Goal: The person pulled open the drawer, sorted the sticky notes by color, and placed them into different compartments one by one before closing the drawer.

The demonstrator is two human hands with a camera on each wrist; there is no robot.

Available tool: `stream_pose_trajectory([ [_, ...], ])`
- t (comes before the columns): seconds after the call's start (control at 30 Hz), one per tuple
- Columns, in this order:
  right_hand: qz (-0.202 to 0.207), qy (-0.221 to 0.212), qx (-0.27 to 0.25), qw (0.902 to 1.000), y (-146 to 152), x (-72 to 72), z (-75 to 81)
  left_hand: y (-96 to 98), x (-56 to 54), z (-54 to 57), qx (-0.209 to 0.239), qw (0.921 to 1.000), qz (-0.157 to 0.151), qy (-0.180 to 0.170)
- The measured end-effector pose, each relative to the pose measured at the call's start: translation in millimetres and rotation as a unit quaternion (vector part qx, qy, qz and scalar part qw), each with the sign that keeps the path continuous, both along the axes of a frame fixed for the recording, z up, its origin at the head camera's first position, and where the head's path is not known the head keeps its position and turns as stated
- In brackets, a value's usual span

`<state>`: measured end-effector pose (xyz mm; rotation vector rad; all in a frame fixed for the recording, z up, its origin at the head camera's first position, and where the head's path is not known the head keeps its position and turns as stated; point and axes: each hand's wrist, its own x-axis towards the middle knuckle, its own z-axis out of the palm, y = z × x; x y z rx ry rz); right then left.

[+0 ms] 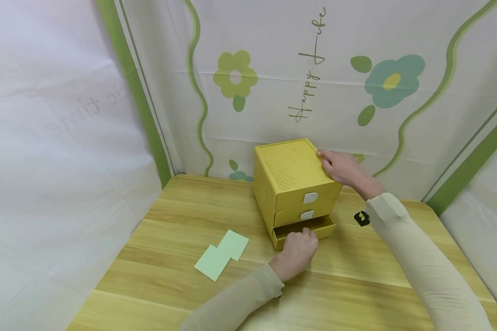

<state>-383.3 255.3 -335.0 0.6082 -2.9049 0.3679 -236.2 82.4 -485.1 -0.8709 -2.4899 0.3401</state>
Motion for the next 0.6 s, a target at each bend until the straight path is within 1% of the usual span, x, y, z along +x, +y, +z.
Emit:
stream_pose_trajectory([
  [0.33,0.003,-0.001,0.001,1.0,-0.3,-0.4,0.4,2.9,7.3,-2.2,0.004,1.0,0.003,-0.004],
  [0.6,-0.002,-0.007,-0.004,1.0,-0.1,-0.5,-1.9,2.4,10.6,-0.4,-0.003,0.9999,0.0,-0.017],
])
